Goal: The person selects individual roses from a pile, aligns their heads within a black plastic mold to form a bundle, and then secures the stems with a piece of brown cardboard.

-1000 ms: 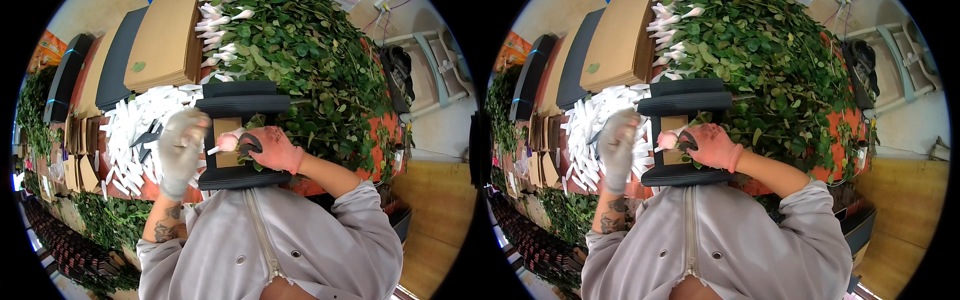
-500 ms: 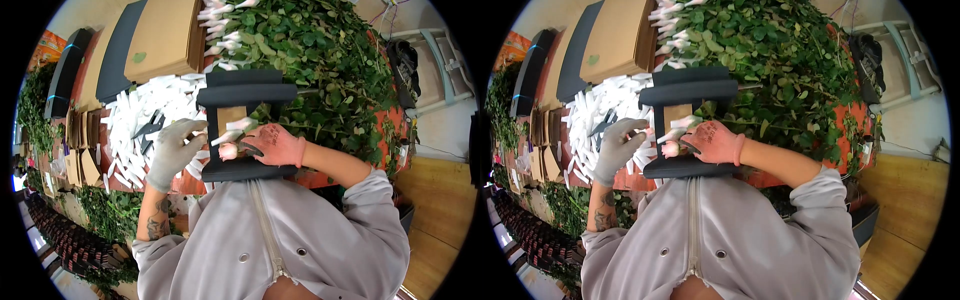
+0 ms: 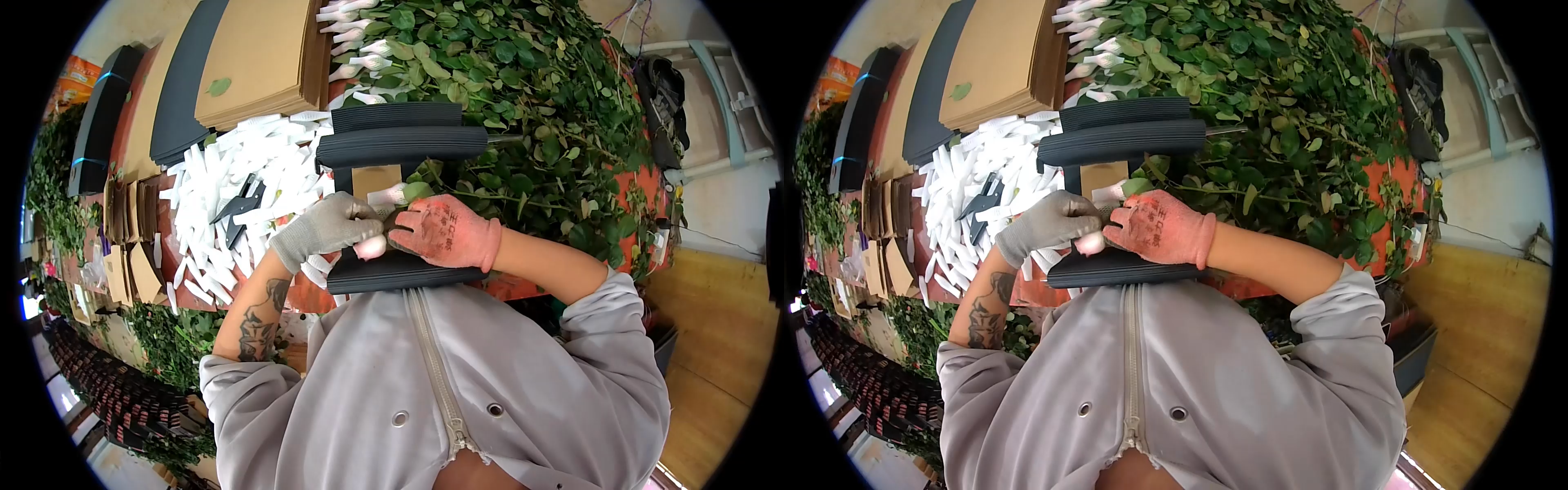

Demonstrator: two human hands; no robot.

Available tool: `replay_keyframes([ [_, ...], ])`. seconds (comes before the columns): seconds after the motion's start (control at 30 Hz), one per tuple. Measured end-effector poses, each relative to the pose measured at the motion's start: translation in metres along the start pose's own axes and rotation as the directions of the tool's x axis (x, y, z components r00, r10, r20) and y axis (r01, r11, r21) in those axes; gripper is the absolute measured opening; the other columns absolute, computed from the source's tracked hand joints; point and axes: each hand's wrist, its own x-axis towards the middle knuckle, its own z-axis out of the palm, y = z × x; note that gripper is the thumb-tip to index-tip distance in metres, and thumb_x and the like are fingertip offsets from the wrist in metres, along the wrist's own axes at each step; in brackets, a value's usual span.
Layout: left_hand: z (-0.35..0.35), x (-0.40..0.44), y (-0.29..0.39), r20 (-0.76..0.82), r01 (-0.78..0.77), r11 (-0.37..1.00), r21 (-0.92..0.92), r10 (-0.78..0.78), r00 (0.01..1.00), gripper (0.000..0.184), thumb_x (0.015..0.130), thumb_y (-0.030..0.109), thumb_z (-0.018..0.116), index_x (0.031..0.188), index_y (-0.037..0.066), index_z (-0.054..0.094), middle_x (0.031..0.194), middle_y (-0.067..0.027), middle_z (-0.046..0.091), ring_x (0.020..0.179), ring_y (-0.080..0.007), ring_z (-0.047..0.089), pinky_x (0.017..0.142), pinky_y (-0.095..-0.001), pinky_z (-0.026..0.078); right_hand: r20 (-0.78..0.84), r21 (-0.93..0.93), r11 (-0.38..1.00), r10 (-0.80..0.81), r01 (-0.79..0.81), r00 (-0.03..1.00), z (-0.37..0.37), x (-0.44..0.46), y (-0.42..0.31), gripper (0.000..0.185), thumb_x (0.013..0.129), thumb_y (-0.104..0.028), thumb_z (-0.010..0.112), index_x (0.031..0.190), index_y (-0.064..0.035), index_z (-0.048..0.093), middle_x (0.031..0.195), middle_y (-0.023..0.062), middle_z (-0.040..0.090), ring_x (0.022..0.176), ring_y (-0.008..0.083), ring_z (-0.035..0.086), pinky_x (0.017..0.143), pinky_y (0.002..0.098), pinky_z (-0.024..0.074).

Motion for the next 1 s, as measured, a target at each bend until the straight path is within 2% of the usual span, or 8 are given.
replay_keyframes([
  [0.13, 0.003, 0.002, 0.005, 0.010, 0.075, 0.994, 0.084, -0.076, 0.997, 0.025, 0.082, 0.023, 0.059, 0.086, -0.001, 0.065, 0.077, -0.0120, 0.064, 0.069, -0.0212, 0.061, 0.065, -0.0316, 0.048, -0.233, -0.041, 0.996, -0.081, 0.074, 0.969, 0.012, -0.001, 0.003, 0.021, 0.077, -0.019, 0.049, 0.096, -0.0132, 0.055, 0.087, 0.0037, 0.051, 0.084, 0.0192, 0.055, 0.072, 0.0313, 0.0448],
  [0.3, -0.018, -0.014, -0.013, -0.486, 0.113, 0.830, 0.547, 0.206, 0.849, 0.012, 0.077, 0.010, 0.060, 0.085, 0.001, 0.061, 0.076, -0.0121, 0.062, 0.063, -0.0189, 0.057, 0.061, -0.0292, 0.047, -0.298, -0.010, 0.999, -0.040, 0.039, 0.954, 0.022, -0.003, 0.006, 0.029, 0.076, -0.024, 0.056, 0.102, -0.0115, 0.056, 0.102, 0.0050, 0.056, 0.094, 0.0231, 0.055, 0.076, 0.0356, 0.0465],
  [0.43, -0.025, -0.054, 0.003, -0.570, 0.155, 0.914, 0.376, 0.096, 0.816, 0.037, 0.076, 0.005, 0.059, 0.113, 0.003, 0.057, 0.094, -0.0096, 0.062, 0.063, -0.0167, 0.057, 0.063, -0.0306, 0.048, 0.068, 0.378, 0.909, 0.163, -0.177, 0.984, 0.007, 0.008, 0.008, 0.032, 0.075, -0.022, 0.060, 0.105, -0.0114, 0.056, 0.096, 0.0115, 0.061, 0.094, 0.0295, 0.058, 0.082, 0.0397, 0.0454],
  [0.5, -0.023, -0.060, 0.012, -0.440, 0.106, 0.920, 0.377, 0.078, 0.894, 0.028, 0.077, 0.003, 0.058, 0.104, 0.001, 0.062, 0.092, -0.0107, 0.064, 0.067, -0.0196, 0.060, 0.066, -0.0301, 0.049, 0.210, 0.412, 0.877, 0.173, -0.247, 0.962, 0.010, 0.016, 0.012, 0.033, 0.075, -0.022, 0.061, 0.106, -0.0115, 0.056, 0.097, 0.0132, 0.061, 0.096, 0.0306, 0.058, 0.085, 0.0404, 0.0445],
  [0.73, 0.012, -0.025, -0.007, -0.137, -0.341, 0.874, 0.346, 0.407, 0.903, 0.019, 0.078, 0.004, 0.058, 0.095, 0.001, 0.066, 0.094, -0.0126, 0.067, 0.087, -0.0260, 0.064, 0.079, -0.0333, 0.050, 0.062, 0.226, 0.962, 0.145, -0.155, 0.987, 0.044, 0.022, 0.017, 0.033, 0.078, -0.026, 0.058, 0.109, -0.0128, 0.057, 0.102, 0.0138, 0.061, 0.098, 0.0300, 0.057, 0.087, 0.0401, 0.0432],
  [0.83, 0.017, -0.015, -0.017, 0.032, -0.211, 0.926, 0.312, 0.212, 0.977, 0.021, 0.080, 0.004, 0.056, 0.098, 0.002, 0.066, 0.096, -0.0121, 0.067, 0.090, -0.0258, 0.064, 0.081, -0.0321, 0.049, 0.084, 0.291, 0.951, 0.085, -0.106, 0.993, 0.043, 0.017, 0.019, 0.035, 0.079, -0.029, 0.058, 0.109, -0.0124, 0.058, 0.102, 0.0126, 0.061, 0.098, 0.0296, 0.057, 0.087, 0.0396, 0.0431],
  [0.9, 0.016, -0.015, -0.014, 0.053, -0.182, 0.919, 0.349, 0.174, 0.983, 0.022, 0.081, 0.004, 0.055, 0.099, 0.003, 0.066, 0.097, -0.0119, 0.067, 0.091, -0.0252, 0.063, 0.082, -0.0317, 0.049, -0.091, 0.255, 0.932, 0.290, -0.259, 0.953, 0.030, 0.011, 0.015, 0.034, 0.078, -0.029, 0.058, 0.106, -0.0101, 0.059, 0.104, 0.0111, 0.060, 0.091, 0.0293, 0.060, 0.081, 0.0396, 0.0464],
  [1.0, 0.017, -0.018, -0.017, 0.060, -0.157, 0.926, 0.344, 0.145, 0.988, 0.025, 0.082, 0.004, 0.053, 0.103, 0.004, 0.066, 0.098, -0.0113, 0.067, 0.093, -0.0246, 0.063, 0.084, -0.0313, 0.048, 0.065, 0.108, 0.907, 0.402, -0.407, 0.913, 0.014, 0.015, 0.013, 0.041, 0.080, -0.032, 0.055, 0.114, -0.0099, 0.055, 0.108, 0.0101, 0.059, 0.093, 0.0256, 0.059, 0.078, 0.0369, 0.0455],
])
